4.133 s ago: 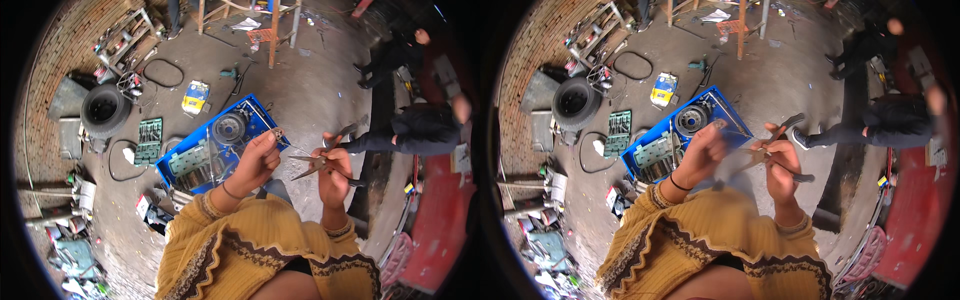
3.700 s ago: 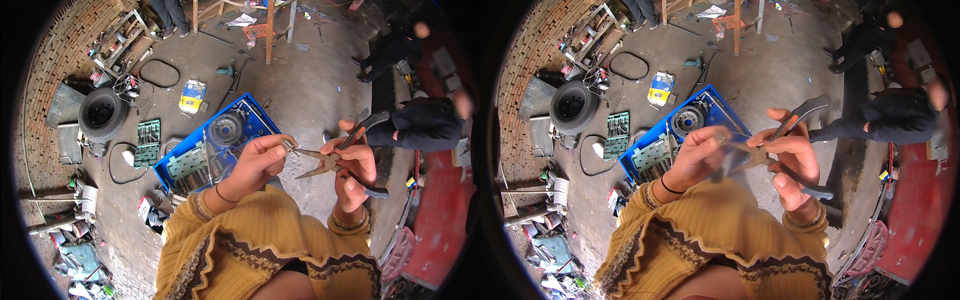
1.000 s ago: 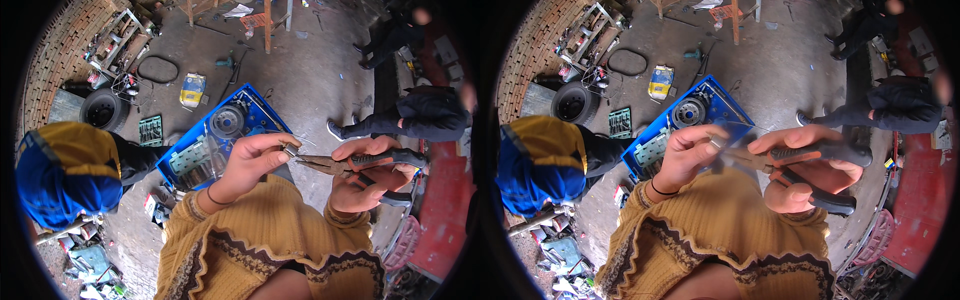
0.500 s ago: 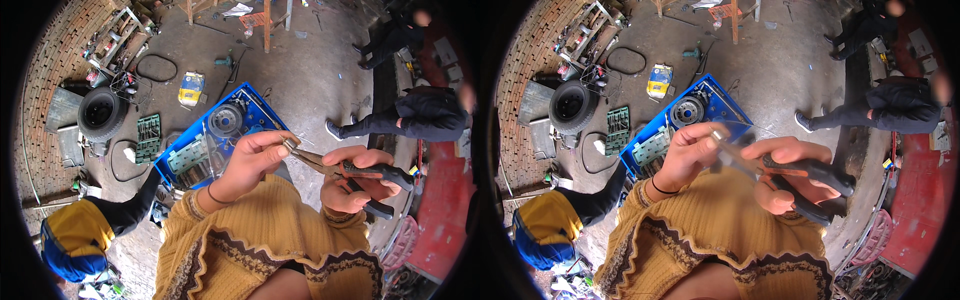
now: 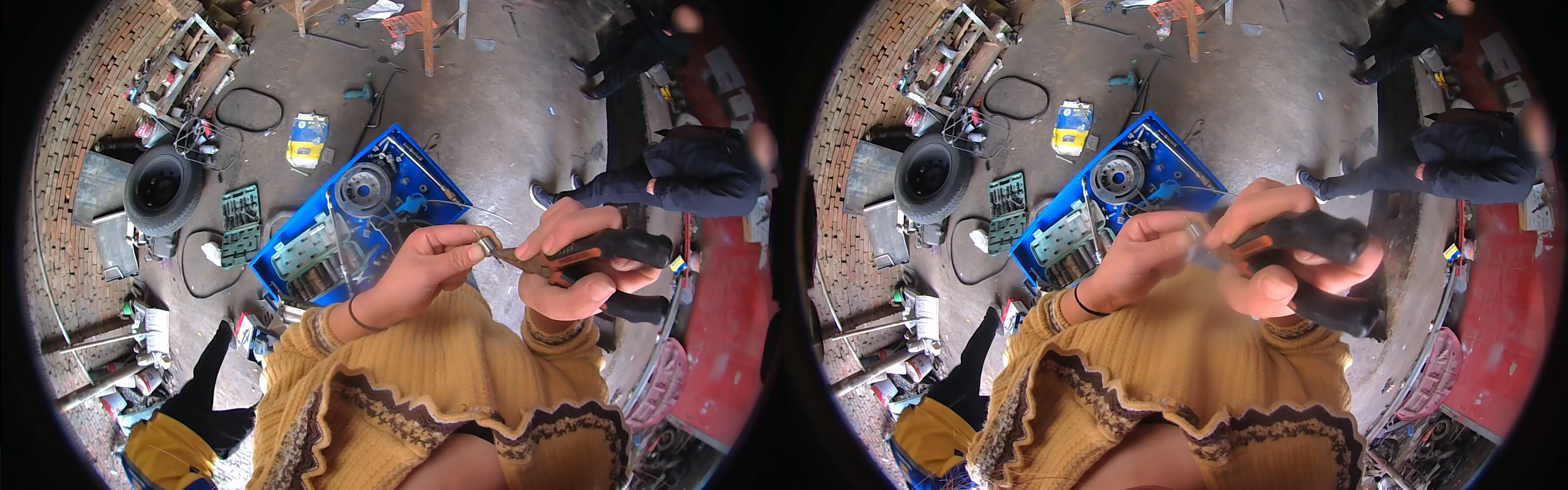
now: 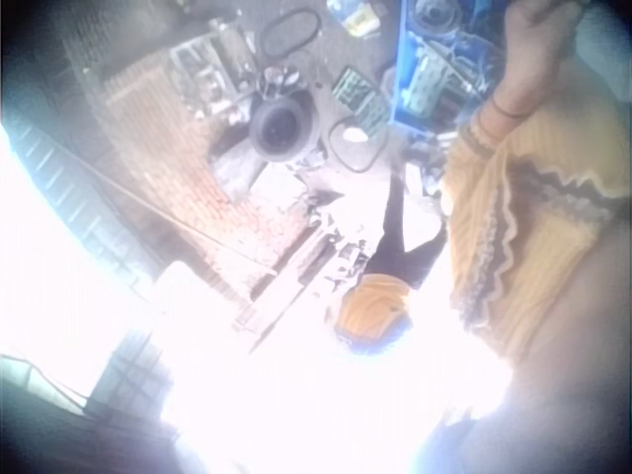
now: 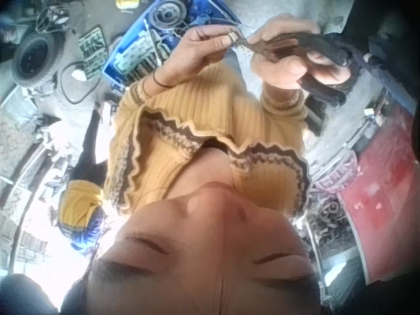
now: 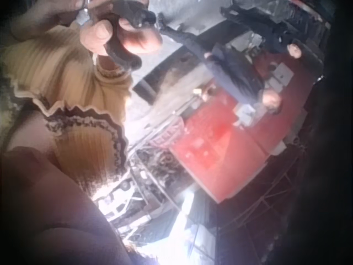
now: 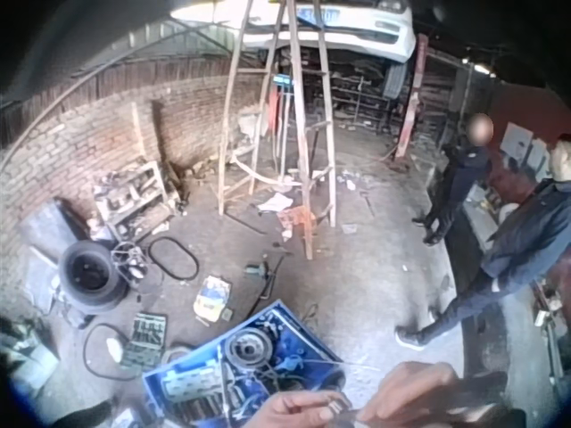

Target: The person holds a small metallic component and uses pliers to adjust or remove a small ring or clip. The person repeatedly repositions the component and applies the pliers to different points while standing at a blue tool cart in a workshop.

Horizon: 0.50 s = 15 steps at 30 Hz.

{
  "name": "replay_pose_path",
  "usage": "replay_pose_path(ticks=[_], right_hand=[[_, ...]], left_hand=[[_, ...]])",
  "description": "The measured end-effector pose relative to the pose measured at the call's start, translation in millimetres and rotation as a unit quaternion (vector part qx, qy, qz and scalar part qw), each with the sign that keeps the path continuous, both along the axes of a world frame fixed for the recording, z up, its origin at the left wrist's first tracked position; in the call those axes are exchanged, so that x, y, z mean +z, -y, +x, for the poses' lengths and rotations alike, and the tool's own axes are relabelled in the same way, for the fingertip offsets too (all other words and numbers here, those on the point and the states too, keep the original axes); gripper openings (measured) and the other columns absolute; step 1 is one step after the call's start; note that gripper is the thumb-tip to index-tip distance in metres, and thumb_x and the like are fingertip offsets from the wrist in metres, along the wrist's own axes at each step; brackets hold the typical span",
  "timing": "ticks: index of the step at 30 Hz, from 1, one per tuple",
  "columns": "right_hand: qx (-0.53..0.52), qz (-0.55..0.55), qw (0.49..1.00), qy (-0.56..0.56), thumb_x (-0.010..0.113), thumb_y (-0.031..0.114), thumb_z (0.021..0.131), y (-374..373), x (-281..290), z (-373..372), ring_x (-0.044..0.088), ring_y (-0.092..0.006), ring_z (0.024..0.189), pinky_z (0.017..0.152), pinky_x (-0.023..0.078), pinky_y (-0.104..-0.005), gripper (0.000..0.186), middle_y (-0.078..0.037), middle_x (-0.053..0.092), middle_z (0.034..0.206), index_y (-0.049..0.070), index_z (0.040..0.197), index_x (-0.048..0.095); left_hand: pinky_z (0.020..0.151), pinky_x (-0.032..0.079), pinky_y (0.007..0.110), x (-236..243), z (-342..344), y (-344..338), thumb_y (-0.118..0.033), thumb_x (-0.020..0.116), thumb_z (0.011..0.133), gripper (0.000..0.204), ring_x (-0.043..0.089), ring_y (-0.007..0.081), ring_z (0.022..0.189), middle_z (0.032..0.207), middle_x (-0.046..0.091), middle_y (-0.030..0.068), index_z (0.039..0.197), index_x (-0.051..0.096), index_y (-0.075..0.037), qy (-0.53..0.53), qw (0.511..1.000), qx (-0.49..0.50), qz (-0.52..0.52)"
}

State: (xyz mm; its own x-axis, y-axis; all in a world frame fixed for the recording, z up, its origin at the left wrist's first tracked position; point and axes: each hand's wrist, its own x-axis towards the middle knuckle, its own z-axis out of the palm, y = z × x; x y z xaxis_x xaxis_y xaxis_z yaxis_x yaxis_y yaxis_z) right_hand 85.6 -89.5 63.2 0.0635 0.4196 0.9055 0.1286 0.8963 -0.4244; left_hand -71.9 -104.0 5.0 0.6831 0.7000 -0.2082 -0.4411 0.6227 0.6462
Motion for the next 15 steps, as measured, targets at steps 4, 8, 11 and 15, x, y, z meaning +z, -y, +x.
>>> replay_pose_path(ticks=[4,8,11,15], right_hand=[[-0.026,-0.013,1.000,-0.008,0.041,0.030,0.096,1.2,0.7,-3.2,0.042,-0.0157,0.038,0.037,0.035,-0.0264,0.050,-0.010,0.050,0.072,0.011,0.139,0.027],[-0.075,-0.052,0.995,-0.044,0.037,0.031,0.097,1.0,4.6,-6.1,0.039,-0.0149,0.038,0.041,0.035,-0.0250,0.036,-0.008,0.048,0.067,0.010,0.124,0.029],[-0.123,-0.091,0.987,-0.059,0.035,0.032,0.097,2.1,9.5,-9.1,0.037,-0.0143,0.038,0.043,0.034,-0.0240,0.028,-0.007,0.046,0.063,0.008,0.112,0.031],[-0.187,-0.157,0.968,-0.053,0.031,0.033,0.098,7.4,19.4,-11.7,0.035,-0.0135,0.038,0.047,0.034,-0.0227,0.027,-0.006,0.044,0.058,0.006,0.096,0.034]], left_hand=[[0.048,0.024,0.021,-2.0,1.4,2.2,-0.018,0.065,0.097,0.028,0.032,0.0017,0.054,0.065,0.044,-0.0090,0.120,0.066,-0.002,0.007,1.000,-0.011,-0.013],[0.048,0.025,0.021,1.0,2.5,5.0,-0.018,0.066,0.096,0.028,0.033,0.0016,0.054,0.066,0.045,-0.0088,0.119,0.067,-0.002,-0.005,1.000,-0.012,-0.013],[0.049,0.027,0.020,5.8,2.6,7.0,-0.018,0.066,0.096,0.027,0.035,0.0013,0.056,0.067,0.047,-0.0084,0.117,0.068,-0.003,-0.038,0.999,-0.003,0.006],[0.055,0.032,0.018,10.8,0.5,9.2,-0.017,0.067,0.095,0.026,0.040,0.0000,0.063,0.075,0.054,-0.0075,0.116,0.069,-0.002,-0.081,0.993,0.019,0.086]])
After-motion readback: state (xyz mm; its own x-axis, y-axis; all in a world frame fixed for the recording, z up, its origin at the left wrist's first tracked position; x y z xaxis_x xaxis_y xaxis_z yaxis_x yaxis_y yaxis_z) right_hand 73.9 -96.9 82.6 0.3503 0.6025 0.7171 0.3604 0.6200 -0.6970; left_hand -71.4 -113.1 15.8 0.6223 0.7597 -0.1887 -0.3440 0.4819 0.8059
